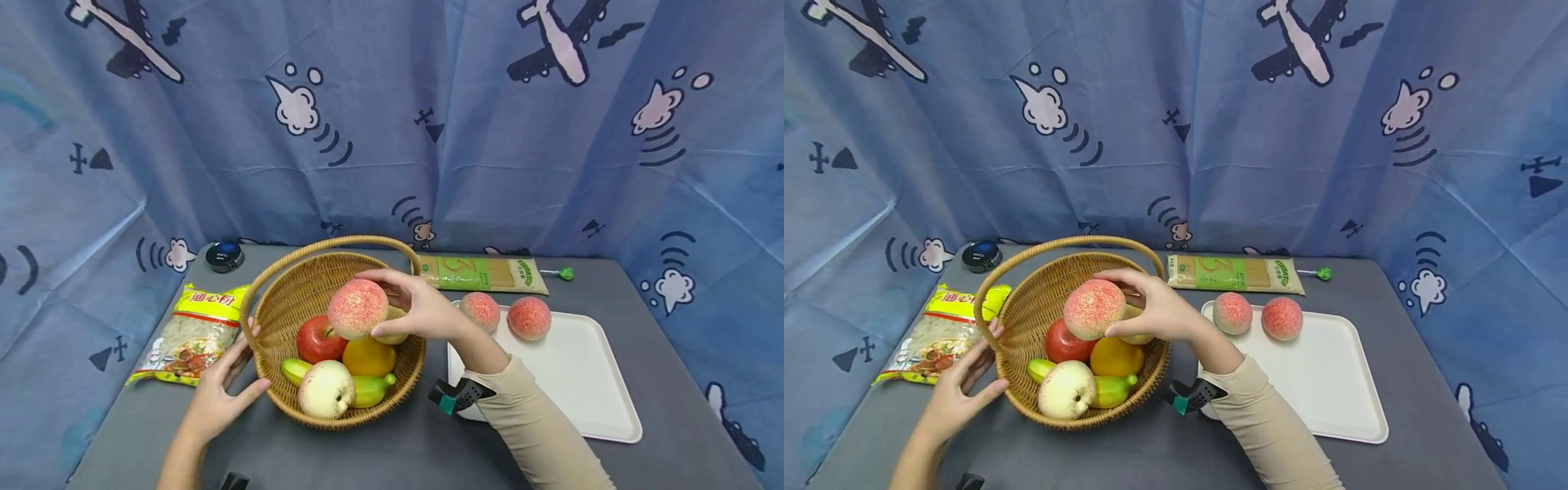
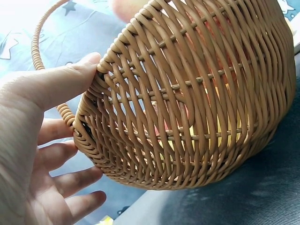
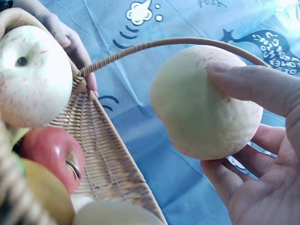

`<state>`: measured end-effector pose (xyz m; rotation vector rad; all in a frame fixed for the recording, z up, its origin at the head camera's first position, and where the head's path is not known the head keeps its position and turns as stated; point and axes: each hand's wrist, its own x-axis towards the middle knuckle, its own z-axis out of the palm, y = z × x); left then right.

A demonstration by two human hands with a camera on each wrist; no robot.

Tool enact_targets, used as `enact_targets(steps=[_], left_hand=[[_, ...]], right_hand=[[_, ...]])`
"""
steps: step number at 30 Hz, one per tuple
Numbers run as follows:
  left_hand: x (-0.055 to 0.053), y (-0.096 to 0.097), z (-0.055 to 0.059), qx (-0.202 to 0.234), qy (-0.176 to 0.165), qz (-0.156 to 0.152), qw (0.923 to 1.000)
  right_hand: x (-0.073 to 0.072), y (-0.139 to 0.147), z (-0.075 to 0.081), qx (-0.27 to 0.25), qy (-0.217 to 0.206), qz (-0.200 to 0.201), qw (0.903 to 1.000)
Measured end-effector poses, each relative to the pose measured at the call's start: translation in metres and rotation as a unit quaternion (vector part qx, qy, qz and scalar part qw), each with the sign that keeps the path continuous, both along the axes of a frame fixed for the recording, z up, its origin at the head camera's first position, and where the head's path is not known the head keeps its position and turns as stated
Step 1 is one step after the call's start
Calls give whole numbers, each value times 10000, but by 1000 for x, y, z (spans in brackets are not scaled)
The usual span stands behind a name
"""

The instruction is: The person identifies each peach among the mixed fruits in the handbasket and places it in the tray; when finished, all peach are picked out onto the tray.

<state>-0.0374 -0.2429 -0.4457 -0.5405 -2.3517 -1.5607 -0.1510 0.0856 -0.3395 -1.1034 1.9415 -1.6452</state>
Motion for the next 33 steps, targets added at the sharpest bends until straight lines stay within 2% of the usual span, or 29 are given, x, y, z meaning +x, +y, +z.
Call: enact_targets(steps=[6, 9, 13, 19, 23, 29, 33], left_hand=[[0, -1, 1, 29, -122, -41, 9999], [1, -2, 1, -13, -130, 3, 9999], [1, -3, 1, -4, -169, 24, 9999], [0, -3, 1, 44, -210, -11, 9998], [0, -2, 1, 108, -206, -59, 9997], [0, -3, 0, 135, -177, -82, 9997], [-1, -3, -1, 171, -94, -114, 9997]], right_hand=[[15, 34, 0, -295, -58, -503, 9983], [26, 53, -2, -432, 208, -845, 9953], [37, 81, -9, -509, 435, -1338, 9887], [40, 124, -23, -551, 317, -2064, 9764], [42, 152, -31, -417, 370, -2684, 9617], [48, 184, -46, 120, 764, -3696, 9260], [49, 203, -59, 239, 740, -4114, 9081]])
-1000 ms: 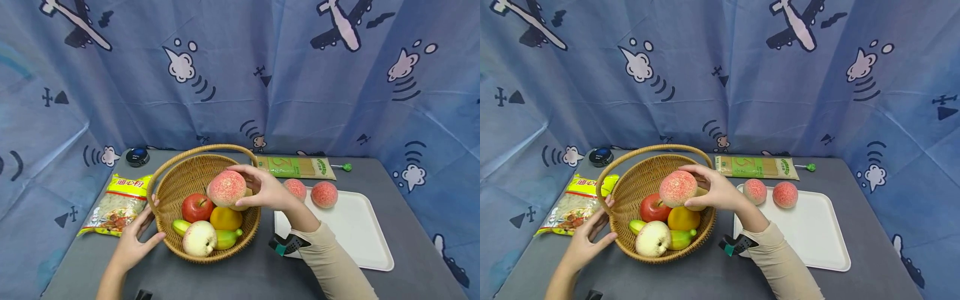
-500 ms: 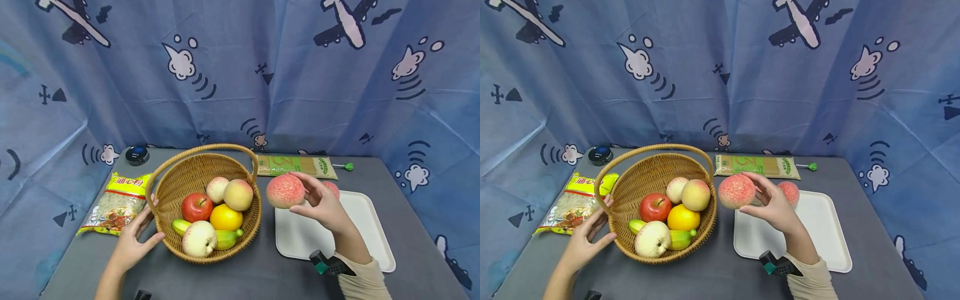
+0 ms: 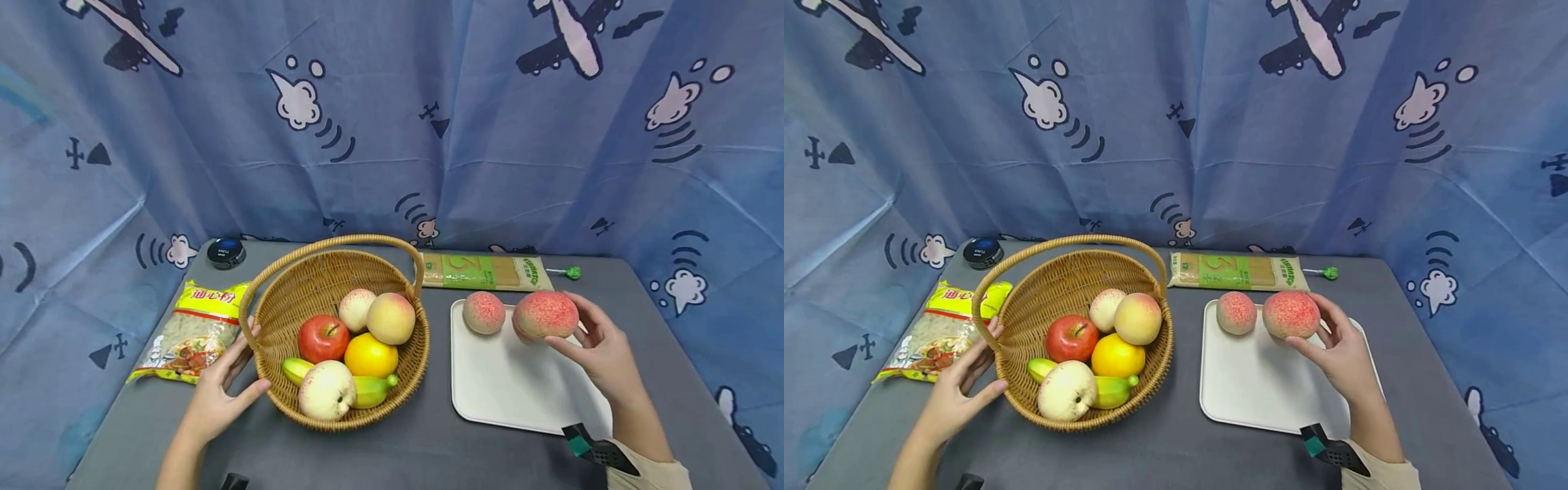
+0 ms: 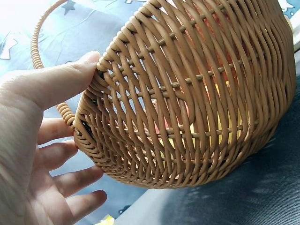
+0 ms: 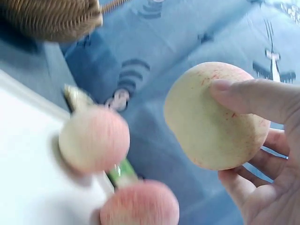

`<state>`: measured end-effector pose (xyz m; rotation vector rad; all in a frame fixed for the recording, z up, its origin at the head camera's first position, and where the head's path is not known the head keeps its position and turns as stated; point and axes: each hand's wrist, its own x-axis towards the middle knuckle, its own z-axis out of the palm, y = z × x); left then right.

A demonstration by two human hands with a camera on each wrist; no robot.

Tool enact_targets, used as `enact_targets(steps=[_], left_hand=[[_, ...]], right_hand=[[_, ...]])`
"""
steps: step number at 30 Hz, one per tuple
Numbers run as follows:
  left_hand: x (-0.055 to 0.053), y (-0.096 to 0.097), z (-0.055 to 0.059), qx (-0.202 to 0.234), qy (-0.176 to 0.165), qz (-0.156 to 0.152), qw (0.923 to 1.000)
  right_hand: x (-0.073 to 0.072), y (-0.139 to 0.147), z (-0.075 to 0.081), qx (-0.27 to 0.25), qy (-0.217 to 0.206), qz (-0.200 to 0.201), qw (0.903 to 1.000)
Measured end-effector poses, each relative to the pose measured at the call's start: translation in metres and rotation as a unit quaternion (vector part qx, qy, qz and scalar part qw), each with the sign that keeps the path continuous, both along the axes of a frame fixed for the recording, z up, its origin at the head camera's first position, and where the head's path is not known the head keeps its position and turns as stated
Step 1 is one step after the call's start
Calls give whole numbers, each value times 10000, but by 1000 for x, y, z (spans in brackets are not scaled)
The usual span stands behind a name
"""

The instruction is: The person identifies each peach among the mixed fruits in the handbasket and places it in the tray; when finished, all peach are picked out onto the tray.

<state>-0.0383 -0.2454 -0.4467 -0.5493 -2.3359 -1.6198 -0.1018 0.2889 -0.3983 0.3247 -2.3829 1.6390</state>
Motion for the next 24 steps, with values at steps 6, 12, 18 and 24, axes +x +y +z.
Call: enact_targets(steps=[6, 12, 18, 24], left_hand=[[0, 1, 2, -63, -18, 31, 10000], [0, 1, 2, -77, -81, 33, 9999], [0, 1, 2, -4, -32, -23, 10000], [1, 0, 3, -45, -154, 34, 9999]], right_hand=[[-4, 27, -18, -190, -207, -636, 9976], [-15, 61, -49, -1116, -669, -1004, 9864], [-26, 91, -76, -265, -1739, -2028, 9633], [-26, 88, -72, 156, -2718, -2435, 9309]])
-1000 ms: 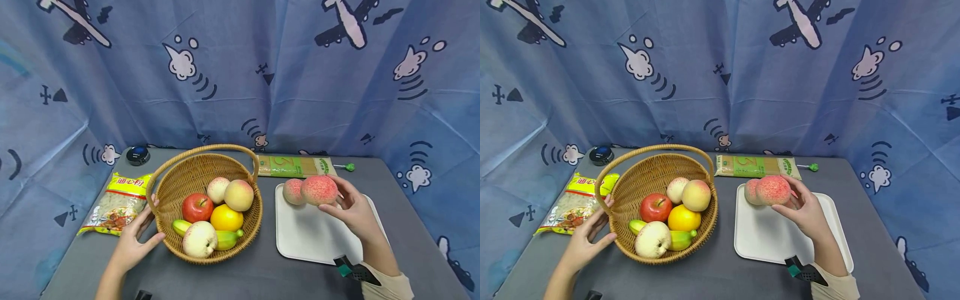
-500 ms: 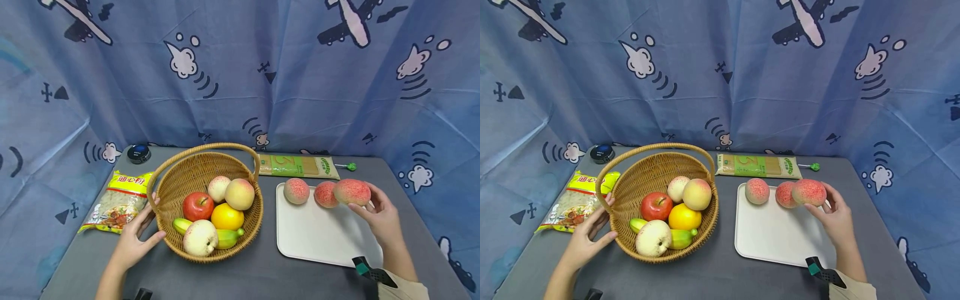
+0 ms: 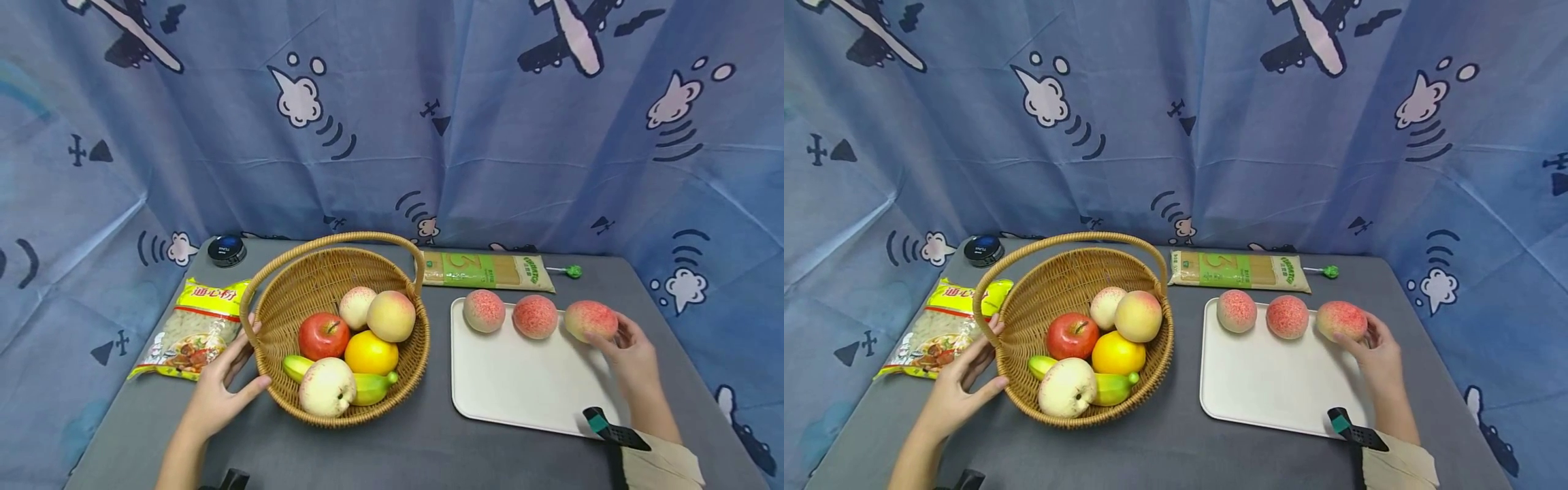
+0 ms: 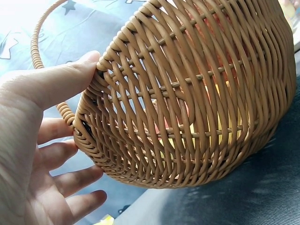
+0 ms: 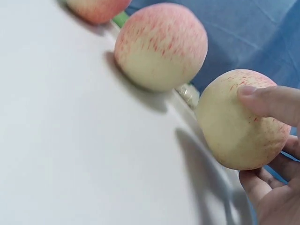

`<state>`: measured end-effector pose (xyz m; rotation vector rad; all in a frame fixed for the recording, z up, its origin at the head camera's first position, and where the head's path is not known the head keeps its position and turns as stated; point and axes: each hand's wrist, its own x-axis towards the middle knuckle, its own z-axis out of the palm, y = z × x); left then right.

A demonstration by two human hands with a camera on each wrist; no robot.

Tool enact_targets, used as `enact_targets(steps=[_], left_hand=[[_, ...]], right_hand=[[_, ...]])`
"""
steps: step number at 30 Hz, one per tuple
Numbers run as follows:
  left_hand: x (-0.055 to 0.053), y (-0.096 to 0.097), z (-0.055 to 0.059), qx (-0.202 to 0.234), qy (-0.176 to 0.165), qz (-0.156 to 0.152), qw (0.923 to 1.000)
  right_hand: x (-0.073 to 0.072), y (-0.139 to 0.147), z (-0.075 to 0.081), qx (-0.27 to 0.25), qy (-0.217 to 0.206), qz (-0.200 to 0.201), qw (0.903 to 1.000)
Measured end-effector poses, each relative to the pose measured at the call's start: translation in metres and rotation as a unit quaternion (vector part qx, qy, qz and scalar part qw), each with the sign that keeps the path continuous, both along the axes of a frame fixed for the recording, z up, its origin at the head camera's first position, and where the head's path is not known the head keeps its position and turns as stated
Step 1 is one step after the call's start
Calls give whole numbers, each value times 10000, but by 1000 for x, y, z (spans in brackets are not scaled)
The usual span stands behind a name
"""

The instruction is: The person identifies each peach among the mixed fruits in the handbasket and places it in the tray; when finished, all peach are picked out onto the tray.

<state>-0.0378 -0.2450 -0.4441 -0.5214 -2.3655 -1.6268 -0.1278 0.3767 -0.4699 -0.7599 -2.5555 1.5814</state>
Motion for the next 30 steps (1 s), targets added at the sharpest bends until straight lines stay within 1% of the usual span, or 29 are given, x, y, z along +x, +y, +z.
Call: enact_targets(steps=[3, 6, 14, 20, 24, 26, 28, 30], left_hand=[[0, 0, 0, -24, -58, 24, 10000], [1, 0, 0, -24, -69, 18, 10000], [1, 0, 1, 23, -59, 14, 10000], [1, 1, 1, 23, -81, 0, 10000], [1, 0, 1, 6, -108, 5, 9999], [1, 0, 1, 12, -95, 7, 10000], [1, 0, 1, 20, -75, -5, 10000], [0, 0, 1, 32, -54, -19, 10000]], right_hand=[[-1, 5, -7, 123, -228, 1, 9997], [0, 9, -11, 188, -269, 51, 9994], [2, 10, -15, 361, -148, 498, 9980], [2, 10, -18, 428, -74, 626, 9971], [3, 9, -18, 468, -150, 678, 9965], [5, 9, -16, 409, -175, 671, 9968], [7, 7, -13, 254, -79, 662, 9974], [10, 4, -8, 78, 170, 644, 9977]])
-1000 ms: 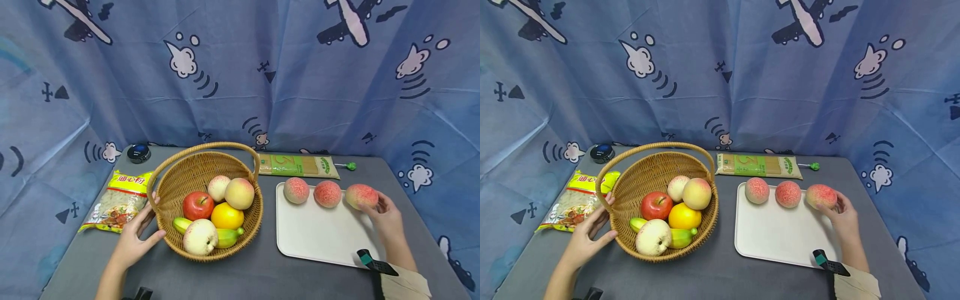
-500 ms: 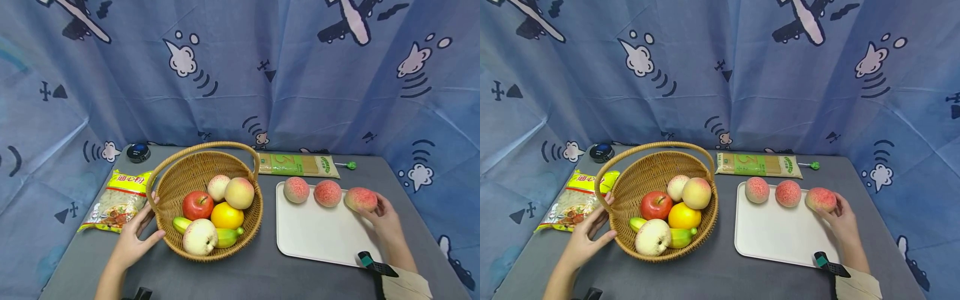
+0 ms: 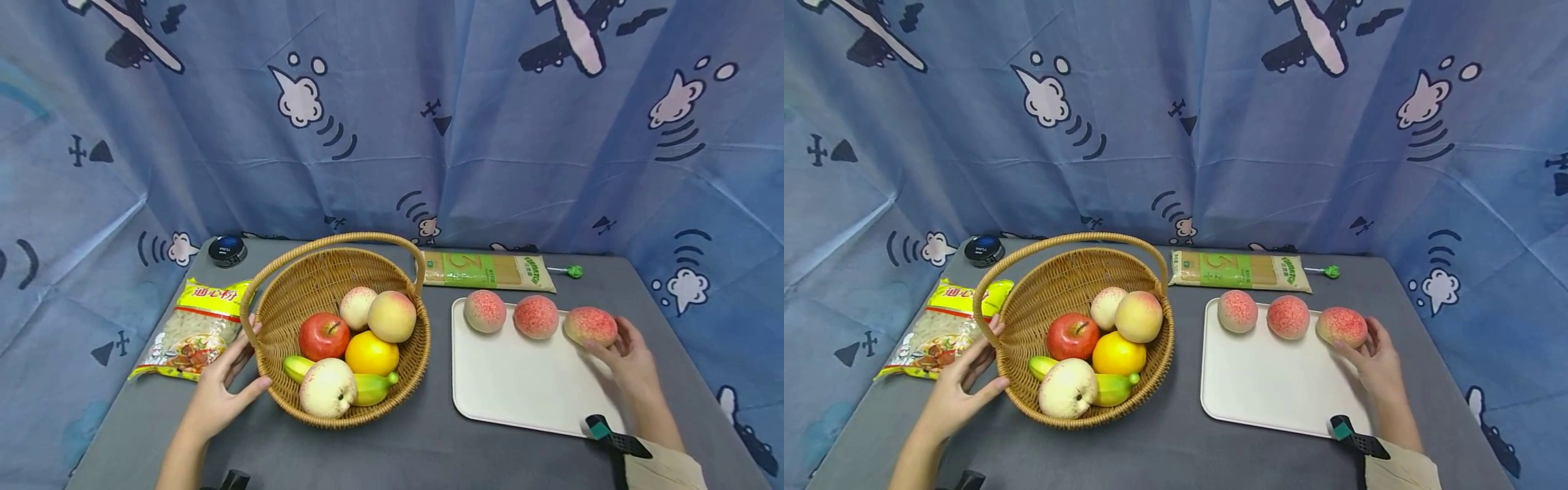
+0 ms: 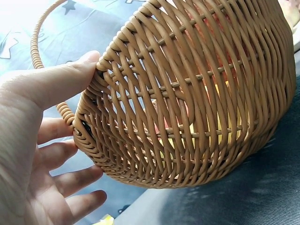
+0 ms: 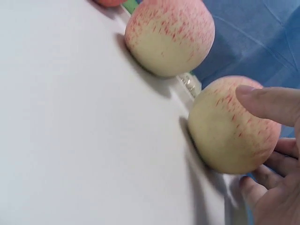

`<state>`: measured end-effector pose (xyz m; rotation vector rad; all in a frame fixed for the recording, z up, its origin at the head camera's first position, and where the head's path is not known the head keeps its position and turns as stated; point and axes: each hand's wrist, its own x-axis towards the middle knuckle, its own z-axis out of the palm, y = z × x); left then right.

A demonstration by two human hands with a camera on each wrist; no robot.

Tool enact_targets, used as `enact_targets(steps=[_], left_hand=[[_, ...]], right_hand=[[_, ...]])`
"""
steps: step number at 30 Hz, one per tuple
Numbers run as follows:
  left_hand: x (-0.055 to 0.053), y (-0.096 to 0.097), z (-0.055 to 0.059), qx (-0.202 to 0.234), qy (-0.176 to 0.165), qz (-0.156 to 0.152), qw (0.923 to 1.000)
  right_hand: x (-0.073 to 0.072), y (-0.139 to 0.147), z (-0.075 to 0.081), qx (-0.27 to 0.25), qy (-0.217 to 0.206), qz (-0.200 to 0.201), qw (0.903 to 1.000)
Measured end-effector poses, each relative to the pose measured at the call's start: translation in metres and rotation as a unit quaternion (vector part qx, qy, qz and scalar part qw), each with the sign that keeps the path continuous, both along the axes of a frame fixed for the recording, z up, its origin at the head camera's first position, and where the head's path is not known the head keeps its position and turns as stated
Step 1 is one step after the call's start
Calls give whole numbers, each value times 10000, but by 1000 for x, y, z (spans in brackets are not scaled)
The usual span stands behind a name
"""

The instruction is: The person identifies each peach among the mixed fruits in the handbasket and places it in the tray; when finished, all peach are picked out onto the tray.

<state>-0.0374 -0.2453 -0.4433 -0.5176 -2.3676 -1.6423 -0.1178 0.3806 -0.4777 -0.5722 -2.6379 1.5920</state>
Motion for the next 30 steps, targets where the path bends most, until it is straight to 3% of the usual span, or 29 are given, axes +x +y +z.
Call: enact_targets(steps=[4, 8, 15, 22, 26, 30], left_hand=[[0, 0, 0, 11, 11, -6, 10000], [0, 0, 1, -7, -9, 21, 10000], [1, 1, 2, -42, -17, 45, 10000], [1, 1, 1, -19, 43, 34, 10000], [1, 1, 0, -38, 31, 40, 10000], [1, 0, 0, -79, 19, 44, 10000]], right_hand=[[3, -6, 13, 90, 541, -130, 9984], [2, -8, 18, 610, 807, -282, 9945], [0, -18, 25, 1009, 1537, 195, 9828], [11, -82, 73, 846, 2250, 1447, 9598], [11, -116, 90, 559, 2535, 2178, 9408], [10, -148, 101, -46, 2679, 2965, 9167]])
